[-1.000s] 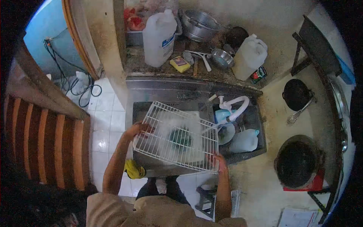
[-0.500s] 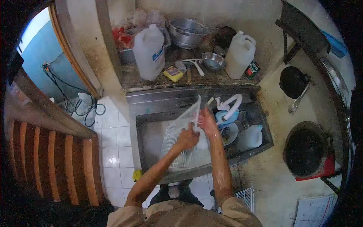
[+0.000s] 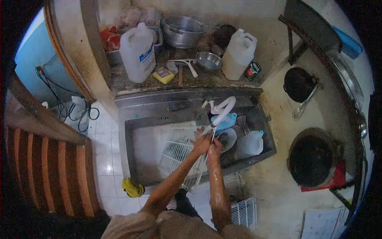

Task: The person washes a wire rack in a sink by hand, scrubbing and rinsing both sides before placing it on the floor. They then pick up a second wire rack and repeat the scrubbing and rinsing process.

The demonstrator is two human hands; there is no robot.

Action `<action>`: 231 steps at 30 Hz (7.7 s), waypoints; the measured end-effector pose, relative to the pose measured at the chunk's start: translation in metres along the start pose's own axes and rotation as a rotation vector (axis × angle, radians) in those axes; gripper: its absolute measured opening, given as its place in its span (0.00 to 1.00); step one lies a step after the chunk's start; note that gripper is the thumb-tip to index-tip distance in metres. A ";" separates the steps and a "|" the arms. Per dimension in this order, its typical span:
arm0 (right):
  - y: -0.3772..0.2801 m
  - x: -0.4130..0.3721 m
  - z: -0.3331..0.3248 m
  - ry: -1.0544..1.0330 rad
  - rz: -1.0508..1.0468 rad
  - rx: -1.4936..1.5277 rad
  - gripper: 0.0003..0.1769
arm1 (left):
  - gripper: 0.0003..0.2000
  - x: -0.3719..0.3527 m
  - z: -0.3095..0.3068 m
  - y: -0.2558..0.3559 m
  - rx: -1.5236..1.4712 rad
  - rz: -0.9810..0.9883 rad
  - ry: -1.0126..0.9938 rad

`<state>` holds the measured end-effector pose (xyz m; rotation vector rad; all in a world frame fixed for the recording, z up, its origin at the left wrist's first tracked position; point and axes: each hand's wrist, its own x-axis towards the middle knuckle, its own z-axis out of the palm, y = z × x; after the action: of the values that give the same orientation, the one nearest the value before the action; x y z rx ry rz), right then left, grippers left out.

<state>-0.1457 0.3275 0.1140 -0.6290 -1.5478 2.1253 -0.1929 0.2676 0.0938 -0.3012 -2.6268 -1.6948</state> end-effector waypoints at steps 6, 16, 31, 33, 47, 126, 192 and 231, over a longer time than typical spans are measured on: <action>-0.059 -0.051 0.034 -0.066 0.175 0.037 0.14 | 0.25 0.086 0.049 -0.115 0.314 -0.116 -0.167; -0.017 -0.009 0.034 -0.214 0.111 0.017 0.27 | 0.17 0.073 -0.008 -0.099 0.386 -0.013 -0.009; -0.096 0.010 -0.107 -0.138 0.514 0.311 0.35 | 0.25 0.001 -0.127 -0.250 -0.368 -0.780 -0.441; -0.075 0.029 -0.139 -0.206 0.512 0.128 0.34 | 0.23 -0.004 -0.173 -0.238 -0.612 -0.698 -0.617; 0.100 0.072 0.068 -0.586 0.441 -0.358 0.18 | 0.21 -0.035 -0.357 0.098 -0.656 -0.623 -0.093; 0.057 -0.483 -0.597 0.961 -0.364 1.039 0.36 | 0.20 -0.494 0.282 0.318 -0.033 1.156 -0.960; 0.115 -0.370 -0.549 0.746 0.557 -0.096 0.23 | 0.10 -0.159 -0.181 -0.234 -0.040 -0.626 0.073; 0.246 0.277 -0.234 -0.542 0.356 -1.620 0.16 | 0.27 -0.143 -0.182 -0.255 -0.993 -0.950 0.123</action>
<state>-0.2493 0.5984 -0.2145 -0.7895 -3.5425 0.7081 -0.1124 -0.0213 -0.0757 1.1996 -1.6329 -2.9888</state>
